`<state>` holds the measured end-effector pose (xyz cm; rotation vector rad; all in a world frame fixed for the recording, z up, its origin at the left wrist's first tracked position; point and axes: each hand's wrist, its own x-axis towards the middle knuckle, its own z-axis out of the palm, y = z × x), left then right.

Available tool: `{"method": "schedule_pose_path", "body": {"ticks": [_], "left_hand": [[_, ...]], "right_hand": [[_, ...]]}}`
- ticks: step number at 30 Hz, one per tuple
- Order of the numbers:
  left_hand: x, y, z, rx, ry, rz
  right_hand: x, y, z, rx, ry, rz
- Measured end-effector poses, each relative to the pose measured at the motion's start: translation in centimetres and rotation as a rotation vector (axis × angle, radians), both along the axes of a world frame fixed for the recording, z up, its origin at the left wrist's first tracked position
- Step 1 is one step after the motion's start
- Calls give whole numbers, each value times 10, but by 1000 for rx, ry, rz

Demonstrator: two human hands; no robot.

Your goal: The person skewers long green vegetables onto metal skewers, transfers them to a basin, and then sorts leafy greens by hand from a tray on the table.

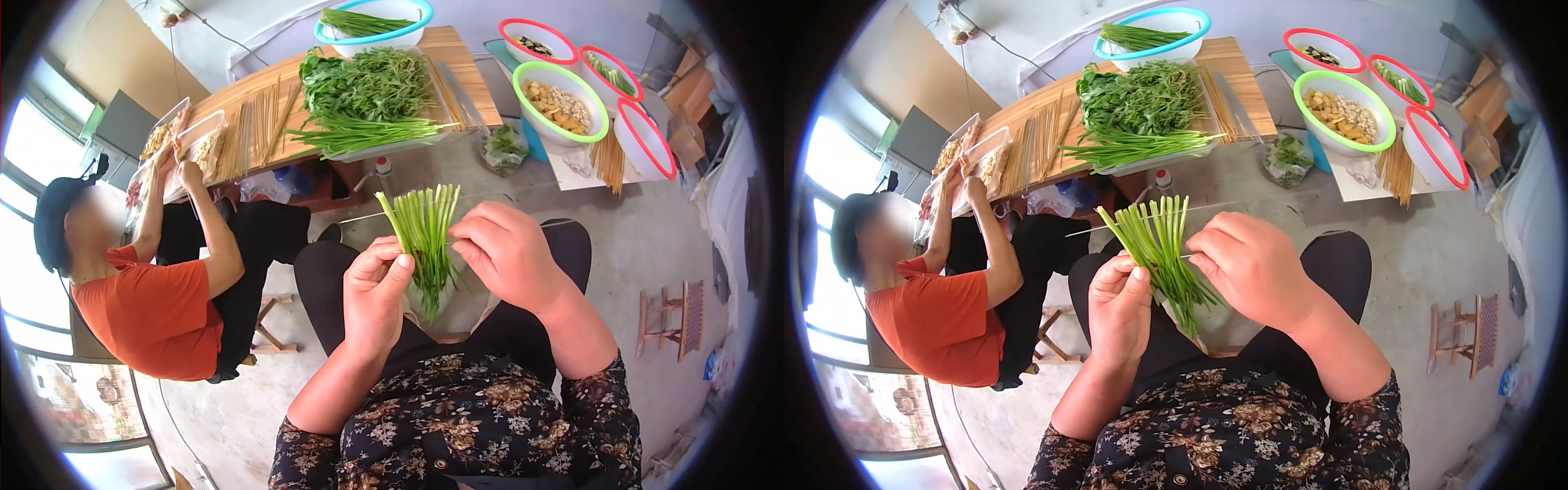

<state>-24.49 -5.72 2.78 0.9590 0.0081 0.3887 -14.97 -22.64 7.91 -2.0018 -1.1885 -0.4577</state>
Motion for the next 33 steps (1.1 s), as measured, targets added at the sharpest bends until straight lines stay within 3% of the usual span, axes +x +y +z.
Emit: {"method": "schedule_pose_path", "body": {"ticks": [18,24,27,30,33], "left_hand": [[2,3,-2,59,156,-39],[5,-3,5,130,159,-44],[5,-6,7,289,131,-60],[8,-13,13,278,154,48],[10,-7,8,448,36,96]], "right_hand": [[10,0,-10,13,69,78],[9,-5,-8,9,320,62],[13,-6,-11,-65,523,113],[15,-4,-18,49,675,196],[13,-2,-18,101,730,216]]}}
